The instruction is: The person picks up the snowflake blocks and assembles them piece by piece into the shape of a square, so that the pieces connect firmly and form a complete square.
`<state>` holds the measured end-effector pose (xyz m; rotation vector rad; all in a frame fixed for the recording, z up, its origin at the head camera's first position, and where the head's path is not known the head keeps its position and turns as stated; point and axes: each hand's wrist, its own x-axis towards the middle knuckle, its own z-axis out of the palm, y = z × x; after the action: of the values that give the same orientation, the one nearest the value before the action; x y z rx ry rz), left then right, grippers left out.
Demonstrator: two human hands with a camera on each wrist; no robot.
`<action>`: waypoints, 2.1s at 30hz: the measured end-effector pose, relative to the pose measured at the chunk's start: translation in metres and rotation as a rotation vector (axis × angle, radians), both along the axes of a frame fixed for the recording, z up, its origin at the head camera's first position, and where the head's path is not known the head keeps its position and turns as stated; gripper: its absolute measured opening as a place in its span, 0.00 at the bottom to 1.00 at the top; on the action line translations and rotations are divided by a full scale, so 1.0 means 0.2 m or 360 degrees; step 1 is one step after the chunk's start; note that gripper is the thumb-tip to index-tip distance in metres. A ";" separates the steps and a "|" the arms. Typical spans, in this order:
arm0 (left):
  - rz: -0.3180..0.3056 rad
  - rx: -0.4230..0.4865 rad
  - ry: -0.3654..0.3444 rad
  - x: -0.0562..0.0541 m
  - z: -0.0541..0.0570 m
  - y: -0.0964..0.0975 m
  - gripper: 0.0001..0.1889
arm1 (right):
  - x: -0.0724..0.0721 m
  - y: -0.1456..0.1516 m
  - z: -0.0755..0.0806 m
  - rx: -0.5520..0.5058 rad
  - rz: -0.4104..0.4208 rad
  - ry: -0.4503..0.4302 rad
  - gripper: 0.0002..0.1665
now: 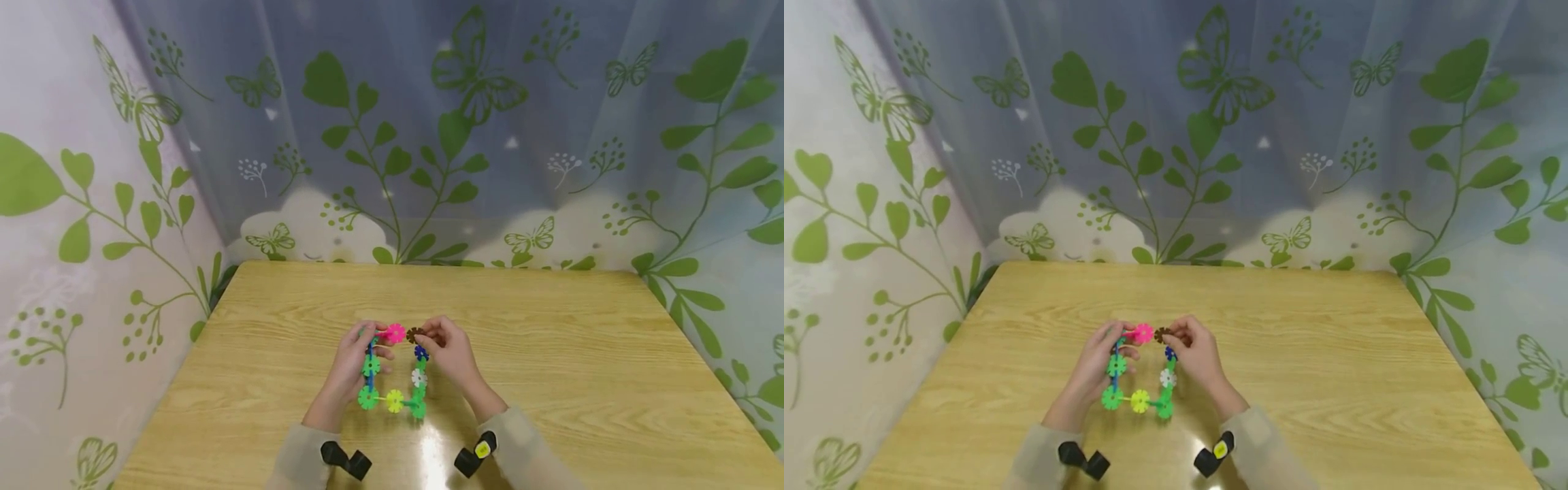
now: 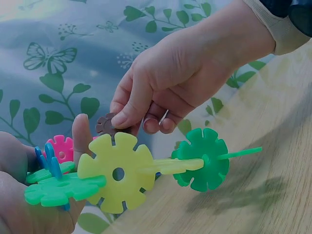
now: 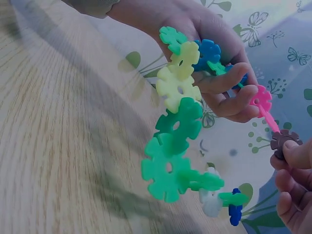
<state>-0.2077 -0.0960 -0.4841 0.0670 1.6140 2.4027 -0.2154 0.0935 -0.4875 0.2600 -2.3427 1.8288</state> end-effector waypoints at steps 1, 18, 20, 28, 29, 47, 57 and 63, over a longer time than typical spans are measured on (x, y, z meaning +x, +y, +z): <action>-0.0003 0.0005 0.0004 0.00 0.00 0.00 0.21 | 0.00 0.00 0.00 -0.0006 -0.0003 0.0015 0.06; -0.0092 -0.0018 0.0009 0.02 0.00 0.03 0.19 | 0.01 0.00 -0.04 0.0059 -0.0027 0.0384 0.05; -0.0109 -0.0016 -0.0010 0.02 -0.01 0.04 0.19 | 0.01 -0.01 -0.05 0.0069 -0.0039 0.0479 0.06; -0.0168 -0.0038 -0.0001 0.02 -0.01 0.06 0.18 | 0.07 -0.03 0.04 0.0203 -0.0048 0.0828 0.09; -0.0172 -0.0045 0.0000 0.02 -0.01 0.06 0.18 | 0.05 -0.02 0.01 0.0228 -0.0040 0.0878 0.09; -0.0244 -0.0036 -0.0004 0.03 -0.01 0.05 0.16 | -0.03 0.01 -0.10 0.0452 0.0014 0.1278 0.11; -0.0232 -0.0085 0.0032 0.02 -0.01 0.06 0.19 | -0.03 0.02 -0.13 0.0190 0.0126 0.1065 0.14; -0.0230 -0.0085 0.0018 0.03 -0.01 0.07 0.18 | -0.03 0.02 -0.13 0.0335 0.0084 0.1225 0.15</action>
<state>-0.2022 -0.0830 -0.4860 0.1815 1.6184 2.2537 -0.2220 0.0966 -0.5137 0.8771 -1.9550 1.1762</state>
